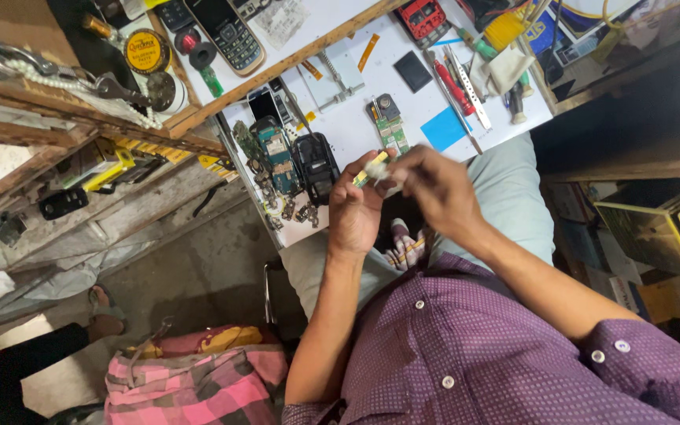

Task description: The person sits at a repair bench and solders components on a disassembled phone motherboard using a soldering iron. They then pick up the board, apply paste from a syringe-style dispenser onto it, and finally pick up a hot air gun to work on the board.

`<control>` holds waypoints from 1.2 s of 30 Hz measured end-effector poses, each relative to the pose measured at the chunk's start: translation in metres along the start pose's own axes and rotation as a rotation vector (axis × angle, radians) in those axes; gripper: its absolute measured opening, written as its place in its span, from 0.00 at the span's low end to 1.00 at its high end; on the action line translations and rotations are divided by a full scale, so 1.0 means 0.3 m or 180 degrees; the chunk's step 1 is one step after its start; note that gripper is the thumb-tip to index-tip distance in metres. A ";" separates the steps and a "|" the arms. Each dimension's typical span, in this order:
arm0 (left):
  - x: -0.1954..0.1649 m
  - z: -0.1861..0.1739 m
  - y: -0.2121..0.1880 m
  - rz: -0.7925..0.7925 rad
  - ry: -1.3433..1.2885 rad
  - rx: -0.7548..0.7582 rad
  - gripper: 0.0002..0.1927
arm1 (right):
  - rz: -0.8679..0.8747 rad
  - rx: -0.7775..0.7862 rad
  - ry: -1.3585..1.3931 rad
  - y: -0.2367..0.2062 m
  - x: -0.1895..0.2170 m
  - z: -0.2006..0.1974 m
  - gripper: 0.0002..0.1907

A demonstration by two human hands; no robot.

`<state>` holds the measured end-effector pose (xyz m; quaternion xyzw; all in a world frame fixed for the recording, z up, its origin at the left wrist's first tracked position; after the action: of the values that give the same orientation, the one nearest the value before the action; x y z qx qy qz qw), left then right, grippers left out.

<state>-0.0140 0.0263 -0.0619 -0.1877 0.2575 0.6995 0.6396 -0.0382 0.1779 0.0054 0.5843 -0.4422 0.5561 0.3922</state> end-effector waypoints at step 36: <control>0.023 0.013 0.013 0.0052 0.0012 -0.0024 0.38 | 0.0219 -0.0540 0.0525 -0.021 -0.024 0.034 0.03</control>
<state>-0.0183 0.0340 -0.0623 -0.1894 0.2576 0.7053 0.6327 -0.0291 0.1706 -0.0023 0.4858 -0.4737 0.5759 0.4560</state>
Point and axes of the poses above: each hand's wrist, its own y-axis towards the middle knuckle, its own z-axis out of the palm, x = y × z, the point moved 3 cm from there along y, towards the middle knuckle, and after that the axes turned 9 degrees about z, right-handed, at the moved point
